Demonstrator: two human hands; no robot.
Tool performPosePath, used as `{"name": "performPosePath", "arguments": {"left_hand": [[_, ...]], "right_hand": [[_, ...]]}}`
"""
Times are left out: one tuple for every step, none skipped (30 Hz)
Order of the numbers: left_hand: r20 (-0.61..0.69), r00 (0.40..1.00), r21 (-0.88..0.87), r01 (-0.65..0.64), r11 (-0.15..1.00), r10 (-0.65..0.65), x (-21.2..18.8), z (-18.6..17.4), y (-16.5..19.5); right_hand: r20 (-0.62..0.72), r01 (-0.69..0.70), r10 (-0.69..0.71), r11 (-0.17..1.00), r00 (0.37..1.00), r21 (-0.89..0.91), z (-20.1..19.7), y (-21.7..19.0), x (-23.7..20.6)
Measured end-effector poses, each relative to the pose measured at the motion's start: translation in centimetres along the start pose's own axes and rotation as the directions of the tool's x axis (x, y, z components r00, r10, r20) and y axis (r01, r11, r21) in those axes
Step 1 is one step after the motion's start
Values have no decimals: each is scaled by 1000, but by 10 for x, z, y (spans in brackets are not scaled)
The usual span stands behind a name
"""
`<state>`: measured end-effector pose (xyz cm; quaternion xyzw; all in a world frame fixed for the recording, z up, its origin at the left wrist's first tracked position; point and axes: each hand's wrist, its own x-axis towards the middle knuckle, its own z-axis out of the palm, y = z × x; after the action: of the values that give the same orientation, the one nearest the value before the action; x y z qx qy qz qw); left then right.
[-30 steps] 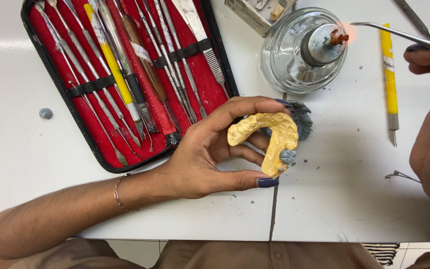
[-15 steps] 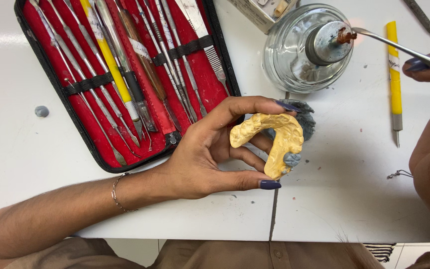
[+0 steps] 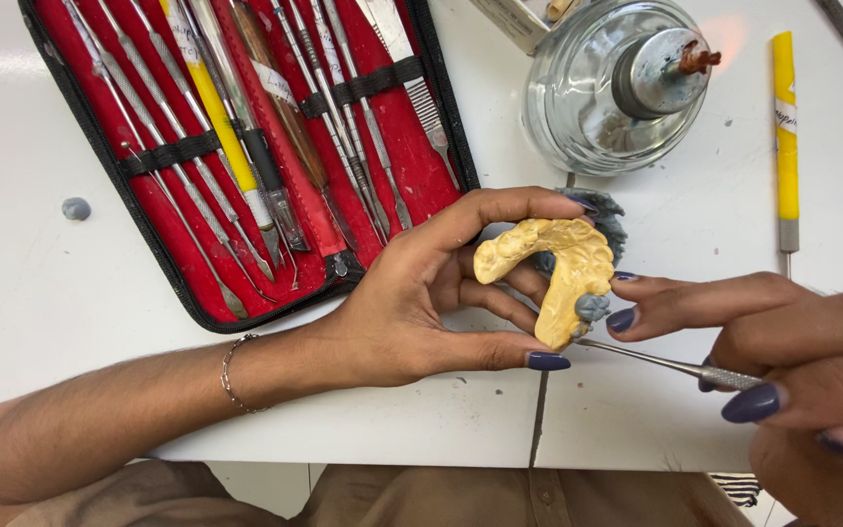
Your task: The person holds a yellow denture model in one hand and uses a wax spatula to shape and smooth gray wax on it, occasionally heating the tool tip over an alcohol burner flame before continuing to sculpt.
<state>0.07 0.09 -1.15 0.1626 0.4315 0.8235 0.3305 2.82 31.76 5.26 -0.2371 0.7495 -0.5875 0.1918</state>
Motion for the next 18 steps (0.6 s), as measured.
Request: {"name": "performPosePath", "arguments": {"left_hand": [[-2,1000,0,-1,1000,1,0,0,-1],[-2,1000,4,-5,1000,5,0,0,-1],[-1,1000,8,-9,1000,9,0,0,-2],[0,1000,16,-15,1000,15,1,-1,-2],[2,1000,16,-19,1000,19,1,-1,-2],[3,1000,15,-23,1000,23,2,-1,-2],[4,1000,4,-24,1000,24,2,-1,-2],[4,1000,-2,-22,1000,22,1,-1,-2],[3,1000,-8,-19,1000,19,1,-1,-2],[2,1000,-8,-13,1000,13,0,-1,-1],[3,1000,-10,-10,1000,10,0,-1,0],[4,1000,-11,-7,1000,7,0,-1,0],[7,1000,-14,-6,1000,6,1,-1,1],[10,1000,-22,-2,1000,2,1,-1,2],[13,1000,-31,3,1000,-3,1,-1,3],[19,1000,-45,14,999,-13,1,-1,3],[24,999,-57,22,998,-21,1,-1,4],[29,999,-69,31,997,-29,1,-1,4]], "right_hand": [[21,-6,6,1000,1000,-6,3,-9,13],[42,-11,11,1000,999,-13,6,-15,24],[120,15,-17,1000,993,22,6,-19,35],[197,36,-48,998,979,60,4,-20,43],[271,55,-80,994,959,99,3,-20,48],[185,28,-46,995,982,98,6,-21,47],[98,0,-9,995,995,99,11,-22,42],[11,-30,29,994,1000,103,14,-21,38],[106,-6,-2,997,994,76,10,-15,36],[200,19,-29,999,979,51,3,-9,35],[292,47,-53,999,955,27,-2,-3,33],[207,-72,68,997,976,10,0,1,26],[119,-190,188,982,975,3,7,2,15],[32,-306,306,952,952,6,9,5,8],[16,-250,250,968,968,-34,5,7,3],[1,-194,195,978,981,-75,1,9,-3],[-12,-139,139,983,990,-116,-3,12,-7],[97,-123,146,970,985,-209,-9,15,-10]]}}
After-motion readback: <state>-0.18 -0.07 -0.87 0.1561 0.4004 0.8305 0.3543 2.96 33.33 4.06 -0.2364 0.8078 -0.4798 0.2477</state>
